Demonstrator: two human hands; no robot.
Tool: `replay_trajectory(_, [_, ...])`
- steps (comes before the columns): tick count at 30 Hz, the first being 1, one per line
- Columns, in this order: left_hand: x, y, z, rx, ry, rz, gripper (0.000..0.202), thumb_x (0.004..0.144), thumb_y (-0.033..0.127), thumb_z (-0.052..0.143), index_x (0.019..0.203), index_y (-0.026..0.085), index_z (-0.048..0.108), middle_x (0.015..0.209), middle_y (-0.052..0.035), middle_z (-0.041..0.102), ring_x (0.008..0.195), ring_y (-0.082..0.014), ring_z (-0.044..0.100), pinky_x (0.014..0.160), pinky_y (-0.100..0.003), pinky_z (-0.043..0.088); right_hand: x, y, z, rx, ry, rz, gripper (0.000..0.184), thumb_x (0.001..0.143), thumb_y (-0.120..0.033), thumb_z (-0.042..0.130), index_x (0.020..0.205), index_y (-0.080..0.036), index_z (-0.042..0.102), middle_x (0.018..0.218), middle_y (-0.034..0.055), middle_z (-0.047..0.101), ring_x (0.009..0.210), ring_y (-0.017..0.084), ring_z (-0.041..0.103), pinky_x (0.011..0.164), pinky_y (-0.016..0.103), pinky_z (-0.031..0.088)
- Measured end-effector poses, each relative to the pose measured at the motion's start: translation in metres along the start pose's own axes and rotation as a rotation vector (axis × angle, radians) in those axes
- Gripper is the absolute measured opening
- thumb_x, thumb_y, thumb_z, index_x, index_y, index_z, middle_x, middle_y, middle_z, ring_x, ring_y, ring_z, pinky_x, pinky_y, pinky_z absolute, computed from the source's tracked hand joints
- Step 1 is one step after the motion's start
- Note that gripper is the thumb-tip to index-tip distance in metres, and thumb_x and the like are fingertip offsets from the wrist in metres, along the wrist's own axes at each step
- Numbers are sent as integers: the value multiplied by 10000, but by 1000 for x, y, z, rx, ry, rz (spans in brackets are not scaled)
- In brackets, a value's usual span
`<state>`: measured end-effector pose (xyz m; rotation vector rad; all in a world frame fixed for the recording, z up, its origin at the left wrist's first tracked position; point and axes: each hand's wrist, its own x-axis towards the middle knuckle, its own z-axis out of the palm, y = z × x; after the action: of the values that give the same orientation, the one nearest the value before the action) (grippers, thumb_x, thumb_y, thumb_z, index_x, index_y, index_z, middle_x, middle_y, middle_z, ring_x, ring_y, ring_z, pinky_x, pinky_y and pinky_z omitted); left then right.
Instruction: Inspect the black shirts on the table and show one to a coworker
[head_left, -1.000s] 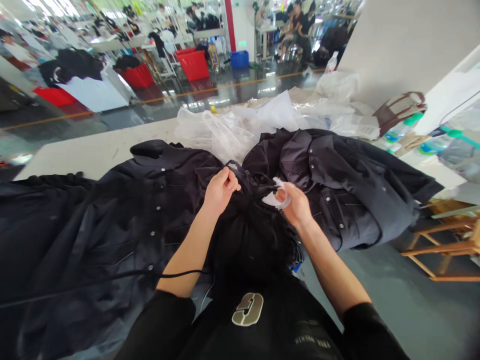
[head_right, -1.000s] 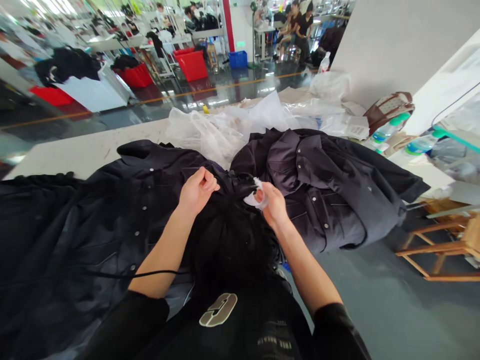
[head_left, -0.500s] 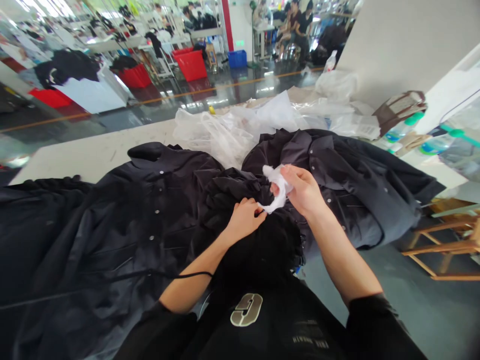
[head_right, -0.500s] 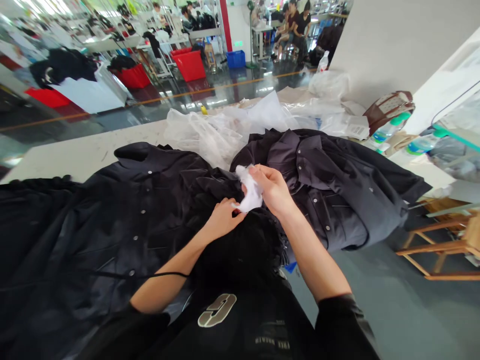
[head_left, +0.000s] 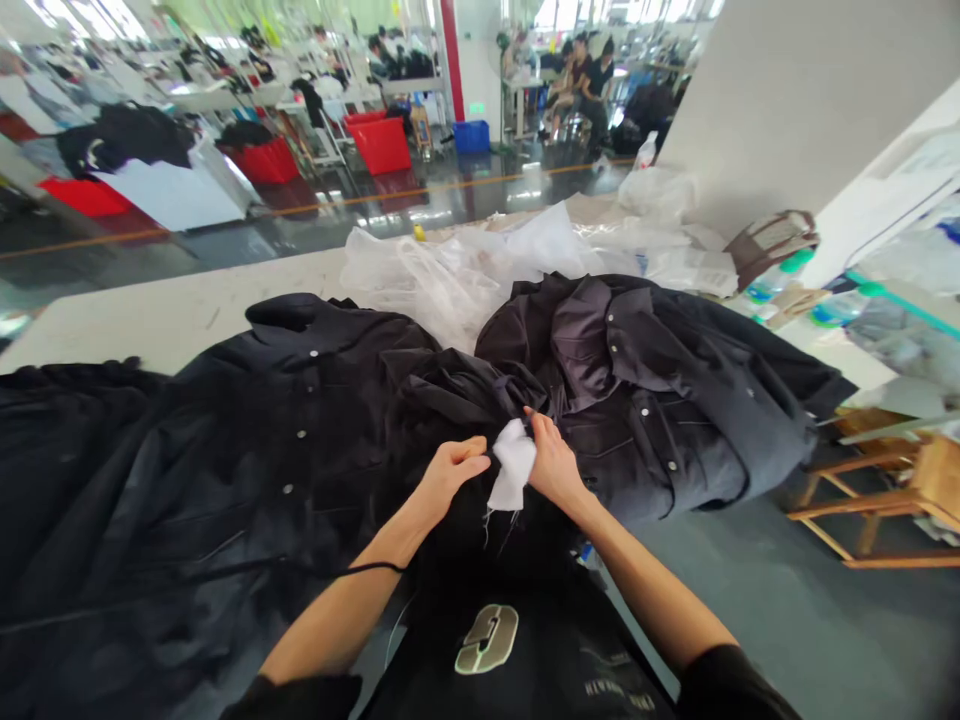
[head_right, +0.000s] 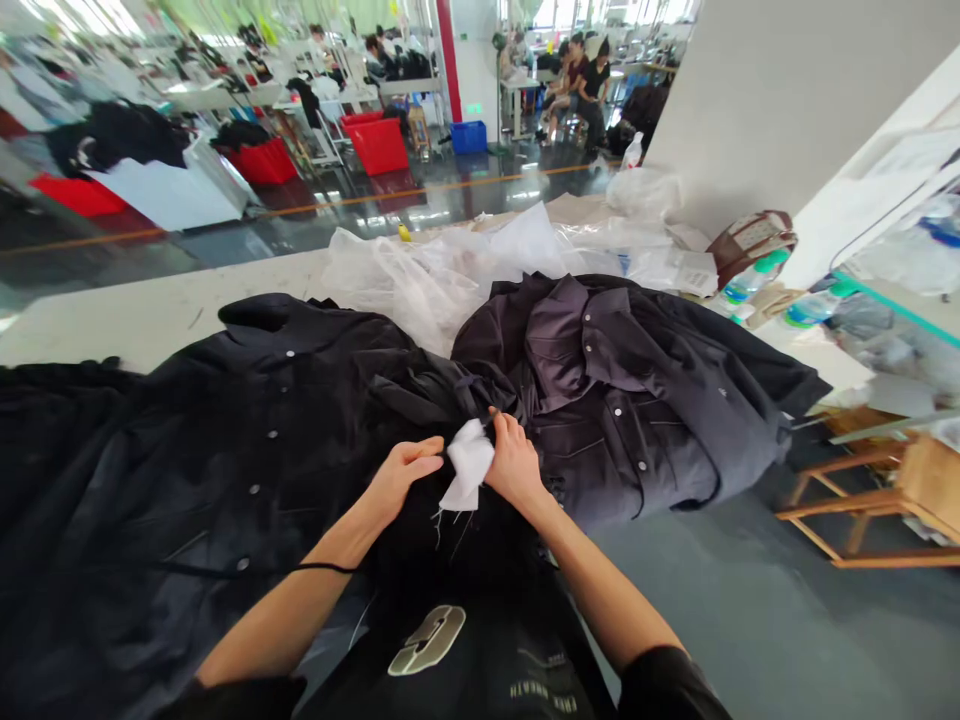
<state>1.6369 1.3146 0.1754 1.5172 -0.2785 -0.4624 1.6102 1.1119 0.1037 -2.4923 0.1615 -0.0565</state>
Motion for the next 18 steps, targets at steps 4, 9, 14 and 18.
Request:
replay_trajectory(4, [-40,8,-49,145,-113,46,542,826,440,661,508,185,304,658,10,366,652,-124,370,613,-272,340,15,24,-10,166,-5,229,779,810,-319,665,1509,-204,343,1469,138,480,1281,313,562,1033,462,506])
replay_trajectory(9, [-67,-29,-99,306,35,-112,542,863,520,622,505,184,394,592,26,390,607,-113,389,628,-264,378,14,30,-12,125,-26,276,659,789,-405,694,1374,-181,490,1373,164,518,1295,331,537,1055,469,469])
replay_trajectory(14, [-60,-68,-67,245,28,-388,557,849,617,609,1163,156,600,806,-24,658,661,-157,605,622,-285,486,15,34,-23,205,-208,372,807,765,-547,717,1422,-147,471,1300,190,607,1232,364,586,1041,505,449])
replay_trajectory(18, [-40,-77,-4,174,32,-181,702,847,533,651,1409,167,444,1351,-151,622,1186,-256,636,997,-405,530,17,32,-30,589,-279,282,609,753,-461,714,1257,-135,610,1141,125,713,1105,307,651,996,444,493])
